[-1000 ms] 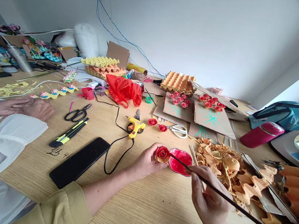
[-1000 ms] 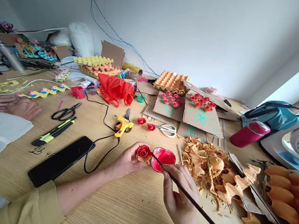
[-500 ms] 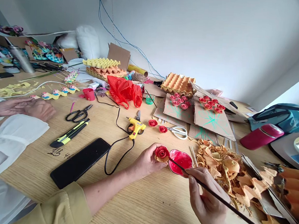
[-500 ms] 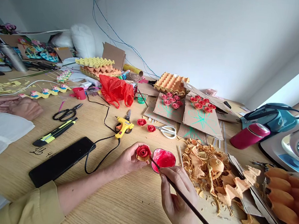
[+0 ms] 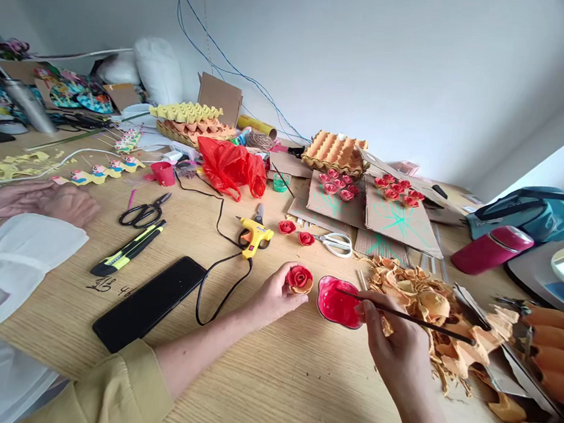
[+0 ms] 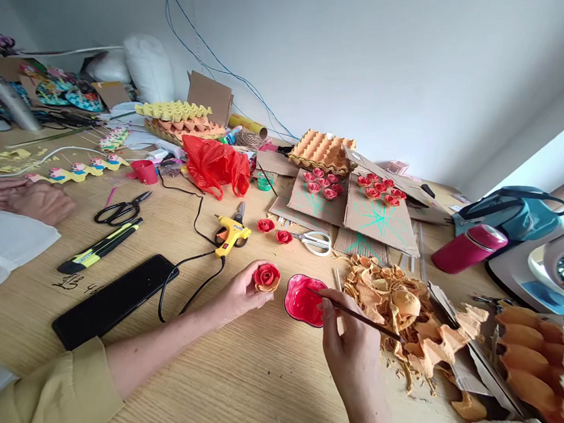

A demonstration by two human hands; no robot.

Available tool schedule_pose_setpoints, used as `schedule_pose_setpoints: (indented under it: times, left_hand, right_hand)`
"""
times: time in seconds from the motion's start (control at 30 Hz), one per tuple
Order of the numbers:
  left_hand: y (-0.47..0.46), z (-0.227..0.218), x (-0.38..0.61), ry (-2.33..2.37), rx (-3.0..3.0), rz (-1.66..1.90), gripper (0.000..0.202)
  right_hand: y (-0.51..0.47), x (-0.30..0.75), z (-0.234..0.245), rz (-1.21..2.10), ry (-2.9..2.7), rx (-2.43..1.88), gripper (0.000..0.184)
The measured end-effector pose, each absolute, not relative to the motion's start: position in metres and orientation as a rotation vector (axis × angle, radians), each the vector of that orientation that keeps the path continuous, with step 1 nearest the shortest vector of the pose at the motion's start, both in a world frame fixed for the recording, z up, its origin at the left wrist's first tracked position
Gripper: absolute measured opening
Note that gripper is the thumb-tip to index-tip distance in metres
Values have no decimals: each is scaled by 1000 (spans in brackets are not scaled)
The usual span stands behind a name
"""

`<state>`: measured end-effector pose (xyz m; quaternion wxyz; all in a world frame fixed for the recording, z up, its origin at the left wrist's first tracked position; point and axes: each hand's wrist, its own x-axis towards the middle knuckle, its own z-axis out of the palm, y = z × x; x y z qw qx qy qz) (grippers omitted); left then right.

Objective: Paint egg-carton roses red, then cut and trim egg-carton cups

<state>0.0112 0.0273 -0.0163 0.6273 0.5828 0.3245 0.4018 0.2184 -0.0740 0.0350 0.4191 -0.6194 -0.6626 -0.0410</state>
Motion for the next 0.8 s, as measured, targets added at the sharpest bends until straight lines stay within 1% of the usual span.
schedule_pose_setpoints:
  times: [0.17, 0.4, 0.53, 0.63, 0.7, 0.8]
  left_hand:
    - [27, -16, 10, 744, 1383, 947, 43]
    - [26, -14, 11, 744, 1420, 948, 44]
    - [22, -9, 11, 760, 1457, 957, 43]
    - [19, -6, 11, 776, 1509, 952, 41]
    - [18, -5, 11, 768, 1534, 949, 40]
    - [15, -3, 11, 747, 1558, 951, 39]
  right_hand:
    - [-69, 214, 28, -179, -1638, -1540, 29]
    - [-67, 220, 19, -216, -1635, -1561, 28]
    - [-75, 217, 28, -287, -1587, -1493, 19]
    - [-83, 210, 36, -257, -1621, -1344, 11]
    - [-87, 205, 39, -200, -1685, -1235, 14]
    - [-90, 197, 41, -140, -1804, -1119, 23]
